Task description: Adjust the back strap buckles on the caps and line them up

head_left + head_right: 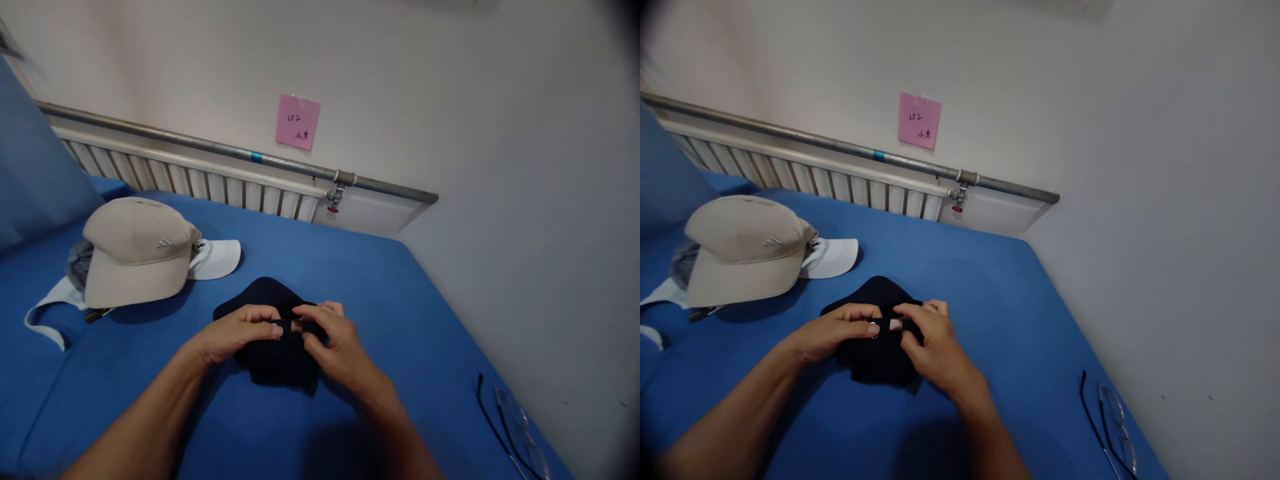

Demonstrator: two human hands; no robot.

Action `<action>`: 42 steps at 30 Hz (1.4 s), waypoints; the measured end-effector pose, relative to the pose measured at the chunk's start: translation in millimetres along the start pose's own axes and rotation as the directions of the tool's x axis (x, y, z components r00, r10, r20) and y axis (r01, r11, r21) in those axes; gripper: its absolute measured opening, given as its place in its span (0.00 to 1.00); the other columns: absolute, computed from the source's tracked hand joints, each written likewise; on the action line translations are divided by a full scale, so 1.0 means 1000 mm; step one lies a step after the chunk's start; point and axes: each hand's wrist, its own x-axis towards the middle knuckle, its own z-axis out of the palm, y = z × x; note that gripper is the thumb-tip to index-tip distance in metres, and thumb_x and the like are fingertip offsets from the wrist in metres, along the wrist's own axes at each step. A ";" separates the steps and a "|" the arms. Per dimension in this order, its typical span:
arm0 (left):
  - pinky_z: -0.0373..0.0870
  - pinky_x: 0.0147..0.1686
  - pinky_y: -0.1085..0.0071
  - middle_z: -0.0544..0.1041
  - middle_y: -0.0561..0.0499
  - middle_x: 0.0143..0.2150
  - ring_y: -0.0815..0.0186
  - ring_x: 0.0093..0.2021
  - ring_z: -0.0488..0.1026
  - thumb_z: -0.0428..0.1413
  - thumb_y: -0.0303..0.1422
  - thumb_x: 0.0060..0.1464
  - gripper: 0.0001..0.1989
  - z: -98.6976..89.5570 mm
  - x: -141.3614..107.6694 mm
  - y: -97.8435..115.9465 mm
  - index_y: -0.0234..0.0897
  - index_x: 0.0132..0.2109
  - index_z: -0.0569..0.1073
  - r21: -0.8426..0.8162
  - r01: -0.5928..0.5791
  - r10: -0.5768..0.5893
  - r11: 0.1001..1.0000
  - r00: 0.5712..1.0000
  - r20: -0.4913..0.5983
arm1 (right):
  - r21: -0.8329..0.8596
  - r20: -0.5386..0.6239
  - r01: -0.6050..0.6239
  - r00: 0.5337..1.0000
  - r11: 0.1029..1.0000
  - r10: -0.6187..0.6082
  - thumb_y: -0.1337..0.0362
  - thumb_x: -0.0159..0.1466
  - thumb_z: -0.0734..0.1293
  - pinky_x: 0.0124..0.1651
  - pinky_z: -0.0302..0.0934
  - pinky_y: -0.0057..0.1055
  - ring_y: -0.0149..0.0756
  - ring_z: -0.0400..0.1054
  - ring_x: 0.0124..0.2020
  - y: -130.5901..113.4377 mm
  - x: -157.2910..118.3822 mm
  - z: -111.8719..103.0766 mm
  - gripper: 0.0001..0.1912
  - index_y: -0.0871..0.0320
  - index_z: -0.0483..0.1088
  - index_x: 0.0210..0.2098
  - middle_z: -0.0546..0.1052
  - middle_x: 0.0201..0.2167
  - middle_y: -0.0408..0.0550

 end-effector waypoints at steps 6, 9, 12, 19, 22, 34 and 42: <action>0.54 0.25 0.76 0.68 0.55 0.23 0.72 0.24 0.60 0.64 0.38 0.45 0.11 -0.003 -0.004 -0.001 0.33 0.30 0.76 -0.019 -0.111 0.111 0.994 0.993 -0.034 | 0.302 -0.030 -0.209 0.973 0.930 0.228 0.70 0.54 0.62 0.42 0.58 0.37 0.38 0.66 0.34 0.000 0.003 -0.008 0.09 0.53 0.74 0.26 0.75 0.26 0.44; 0.53 0.25 0.76 0.67 0.55 0.23 0.72 0.24 0.59 0.64 0.39 0.46 0.12 -0.004 -0.005 -0.003 0.33 0.29 0.75 -0.018 -0.123 0.122 0.992 0.992 -0.025 | 0.394 -0.033 -0.277 0.949 0.876 0.314 0.68 0.51 0.62 0.38 0.58 0.35 0.36 0.65 0.31 0.003 0.006 -0.007 0.07 0.54 0.72 0.23 0.72 0.23 0.43; 0.49 0.22 0.76 0.64 0.57 0.22 0.73 0.22 0.55 0.62 0.41 0.50 0.14 -0.005 -0.005 -0.002 0.34 0.31 0.75 0.052 -0.037 0.036 0.998 0.999 0.022 | 0.478 -0.012 -0.306 0.935 0.823 0.354 0.67 0.49 0.63 0.34 0.57 0.32 0.35 0.64 0.30 0.005 0.006 -0.010 0.07 0.54 0.73 0.25 0.72 0.24 0.42; 0.47 0.22 0.76 0.63 0.57 0.20 0.74 0.21 0.54 0.62 0.43 0.51 0.16 -0.012 -0.009 0.002 0.33 0.28 0.73 0.111 0.012 -0.017 0.994 0.999 0.043 | 0.663 0.053 -0.328 0.917 0.673 0.395 0.70 0.43 0.63 0.30 0.56 0.29 0.31 0.62 0.24 0.017 0.004 -0.009 0.08 0.55 0.69 0.25 0.70 0.21 0.39; 0.48 0.22 0.77 0.64 0.57 0.20 0.75 0.21 0.56 0.63 0.42 0.50 0.16 -0.015 -0.009 0.000 0.32 0.27 0.73 0.040 0.000 -0.001 0.999 1.000 0.010 | 0.659 0.003 -0.298 0.919 0.691 0.394 0.69 0.44 0.66 0.34 0.59 0.30 0.33 0.65 0.28 0.025 0.006 -0.007 0.09 0.55 0.71 0.27 0.72 0.24 0.40; 0.69 0.51 0.74 0.82 0.53 0.40 0.68 0.45 0.77 0.56 0.29 0.59 0.10 -0.002 0.000 0.043 0.42 0.45 0.78 -0.547 -0.538 0.411 0.641 0.843 -0.347 | 0.753 -0.225 -0.245 0.777 0.611 0.587 0.59 0.52 0.69 0.44 0.61 0.36 0.41 0.69 0.40 0.048 0.013 -0.010 0.11 0.56 0.74 0.34 0.77 0.39 0.51; 0.61 0.62 0.61 0.81 0.43 0.47 0.62 0.52 0.76 0.40 0.22 0.63 0.23 0.042 0.001 0.115 0.32 0.61 0.68 -0.712 -0.671 0.541 0.204 0.684 -0.489 | 0.895 0.024 -0.255 0.848 0.367 0.530 0.57 0.52 0.71 0.48 0.59 0.37 0.45 0.68 0.51 0.037 0.010 0.016 0.23 0.52 0.74 0.48 0.76 0.51 0.52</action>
